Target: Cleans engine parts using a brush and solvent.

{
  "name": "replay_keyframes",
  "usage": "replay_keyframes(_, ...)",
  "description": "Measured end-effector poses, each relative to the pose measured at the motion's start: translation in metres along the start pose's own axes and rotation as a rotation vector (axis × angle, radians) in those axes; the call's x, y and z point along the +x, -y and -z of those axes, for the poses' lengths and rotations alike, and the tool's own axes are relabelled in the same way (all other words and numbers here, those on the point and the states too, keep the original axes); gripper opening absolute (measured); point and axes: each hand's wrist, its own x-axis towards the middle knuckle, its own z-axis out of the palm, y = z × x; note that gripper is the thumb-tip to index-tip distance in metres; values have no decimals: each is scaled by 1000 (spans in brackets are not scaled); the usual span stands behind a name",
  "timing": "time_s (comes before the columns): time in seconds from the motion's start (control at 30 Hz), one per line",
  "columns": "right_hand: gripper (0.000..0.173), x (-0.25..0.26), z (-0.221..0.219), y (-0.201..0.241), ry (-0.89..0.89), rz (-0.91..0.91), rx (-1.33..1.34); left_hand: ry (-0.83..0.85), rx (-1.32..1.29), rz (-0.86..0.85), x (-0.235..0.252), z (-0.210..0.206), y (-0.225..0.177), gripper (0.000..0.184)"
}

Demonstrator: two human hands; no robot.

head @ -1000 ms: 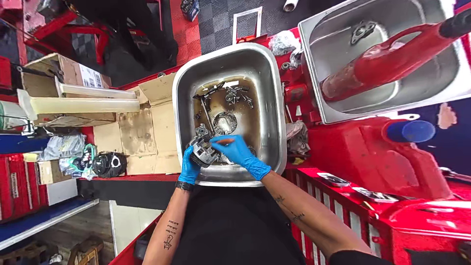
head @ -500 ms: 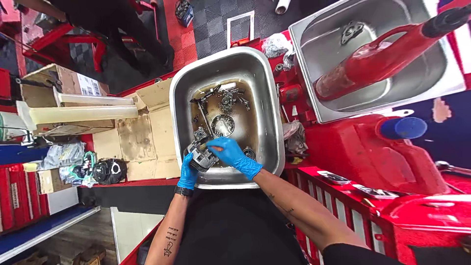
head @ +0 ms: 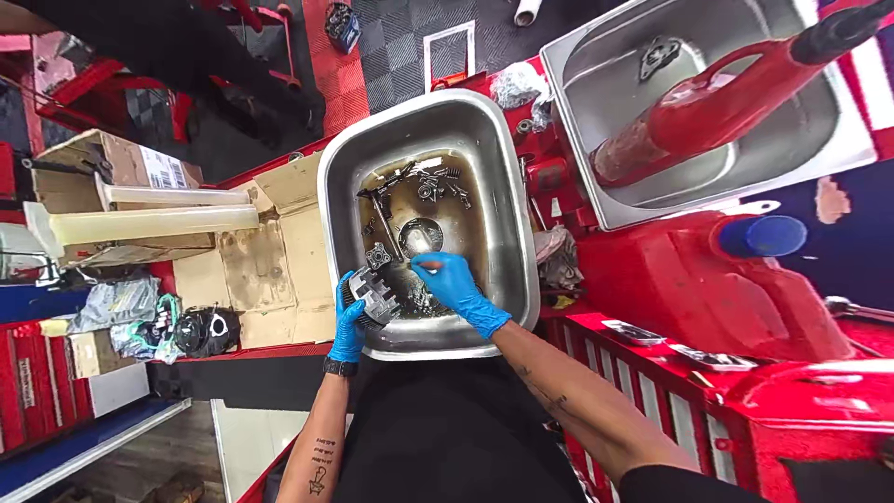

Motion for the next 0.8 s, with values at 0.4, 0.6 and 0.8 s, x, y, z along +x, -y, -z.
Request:
replay_keyframes(0.4,22,-4,-13,11,12,143,76,-25,-252,148,-6,-3,-6,78)
replay_keyframes(0.6,22,6,-19,2,34,196,24,-141,-348,275,-3,-18,-9,48)
replay_keyframes(0.8,24,8,-18,5,64,75,25,-136,-313,259,-10,-18,-3,43)
